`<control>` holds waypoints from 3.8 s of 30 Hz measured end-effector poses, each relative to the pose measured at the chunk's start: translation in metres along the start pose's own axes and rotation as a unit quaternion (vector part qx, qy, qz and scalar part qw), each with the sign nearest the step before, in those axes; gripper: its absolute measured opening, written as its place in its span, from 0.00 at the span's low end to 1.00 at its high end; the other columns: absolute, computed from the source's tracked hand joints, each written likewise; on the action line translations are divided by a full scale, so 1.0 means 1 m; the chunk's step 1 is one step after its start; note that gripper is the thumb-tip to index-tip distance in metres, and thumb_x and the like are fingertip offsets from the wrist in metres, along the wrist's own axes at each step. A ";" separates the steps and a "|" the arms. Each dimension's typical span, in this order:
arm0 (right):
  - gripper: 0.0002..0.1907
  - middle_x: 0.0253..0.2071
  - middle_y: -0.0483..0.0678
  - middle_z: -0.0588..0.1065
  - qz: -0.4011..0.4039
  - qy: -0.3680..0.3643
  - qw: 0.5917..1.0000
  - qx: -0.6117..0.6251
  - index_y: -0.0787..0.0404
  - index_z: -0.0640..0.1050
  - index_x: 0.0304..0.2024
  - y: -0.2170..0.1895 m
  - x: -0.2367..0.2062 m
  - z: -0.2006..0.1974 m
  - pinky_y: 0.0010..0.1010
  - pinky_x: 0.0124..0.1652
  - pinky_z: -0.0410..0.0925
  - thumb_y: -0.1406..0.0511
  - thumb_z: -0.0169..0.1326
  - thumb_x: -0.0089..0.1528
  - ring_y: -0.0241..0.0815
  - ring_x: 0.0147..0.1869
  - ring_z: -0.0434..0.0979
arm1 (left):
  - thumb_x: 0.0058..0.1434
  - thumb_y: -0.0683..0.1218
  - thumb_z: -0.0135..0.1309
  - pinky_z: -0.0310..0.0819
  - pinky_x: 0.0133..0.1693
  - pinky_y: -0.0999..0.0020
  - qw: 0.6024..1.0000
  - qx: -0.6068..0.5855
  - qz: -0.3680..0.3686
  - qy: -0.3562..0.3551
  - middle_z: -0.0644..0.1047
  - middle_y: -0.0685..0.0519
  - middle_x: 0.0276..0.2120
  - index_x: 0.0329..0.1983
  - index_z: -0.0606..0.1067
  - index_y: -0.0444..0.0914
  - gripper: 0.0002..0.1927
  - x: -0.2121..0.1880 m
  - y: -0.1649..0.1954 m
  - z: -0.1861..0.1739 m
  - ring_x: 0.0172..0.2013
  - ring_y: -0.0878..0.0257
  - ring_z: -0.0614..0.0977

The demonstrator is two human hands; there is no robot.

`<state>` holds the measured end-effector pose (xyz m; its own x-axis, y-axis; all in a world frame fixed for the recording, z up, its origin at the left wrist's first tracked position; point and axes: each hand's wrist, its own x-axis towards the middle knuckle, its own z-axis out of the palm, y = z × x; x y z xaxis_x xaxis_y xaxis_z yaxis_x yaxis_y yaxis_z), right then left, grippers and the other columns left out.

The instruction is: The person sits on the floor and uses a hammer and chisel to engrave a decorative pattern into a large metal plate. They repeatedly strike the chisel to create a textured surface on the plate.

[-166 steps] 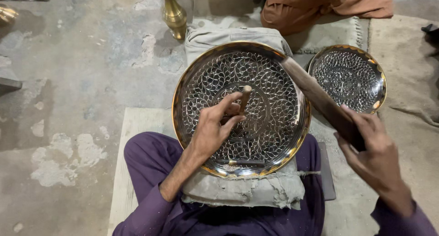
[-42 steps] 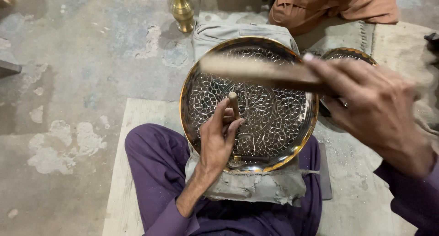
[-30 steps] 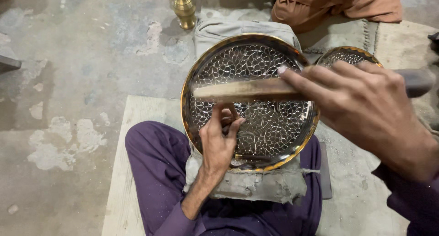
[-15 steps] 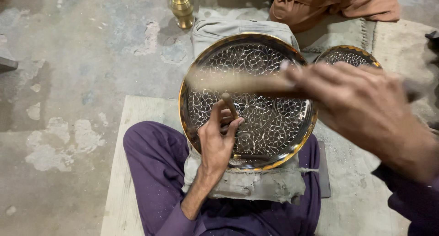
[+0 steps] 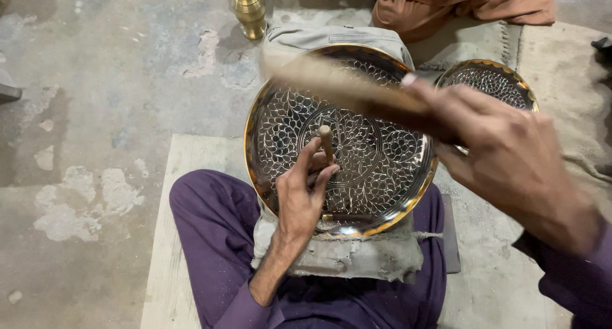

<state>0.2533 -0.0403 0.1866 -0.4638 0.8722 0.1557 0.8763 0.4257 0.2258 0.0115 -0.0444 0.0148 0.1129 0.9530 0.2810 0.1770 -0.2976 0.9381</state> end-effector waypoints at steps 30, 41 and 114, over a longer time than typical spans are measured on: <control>0.37 0.45 0.53 0.78 0.176 0.063 0.970 0.155 0.54 0.70 0.70 0.008 -0.065 0.053 0.41 0.39 0.74 0.65 0.63 0.57 0.52 0.40 0.81 | 0.62 0.38 0.61 0.89 0.44 0.63 0.983 0.012 0.034 -0.178 0.85 0.44 0.41 0.64 0.69 0.38 0.27 0.047 0.000 -0.014 0.42 0.58 0.90; 0.35 0.51 0.58 0.76 0.189 0.030 0.971 0.142 0.46 0.72 0.67 0.015 -0.069 0.064 0.40 0.37 0.77 0.62 0.66 0.56 0.52 0.40 0.82 | 0.62 0.39 0.60 0.89 0.44 0.63 0.979 0.067 0.069 -0.179 0.84 0.45 0.43 0.66 0.69 0.40 0.28 0.044 -0.017 -0.009 0.42 0.57 0.88; 0.26 0.44 0.49 0.80 0.291 0.067 0.906 0.300 0.49 0.74 0.59 -0.021 -0.111 0.113 0.35 0.42 0.74 0.71 0.58 0.58 0.44 0.41 0.82 | 0.58 0.35 0.60 0.85 0.42 0.67 0.934 0.087 0.087 -0.334 0.84 0.49 0.46 0.67 0.68 0.43 0.33 0.060 0.017 -0.027 0.41 0.60 0.88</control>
<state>0.3014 -0.1188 0.0559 0.1228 0.9709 0.2057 0.8724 -0.0068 -0.4888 -0.0050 0.0095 0.0531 0.7299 0.6588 0.1825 0.2492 -0.5050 0.8263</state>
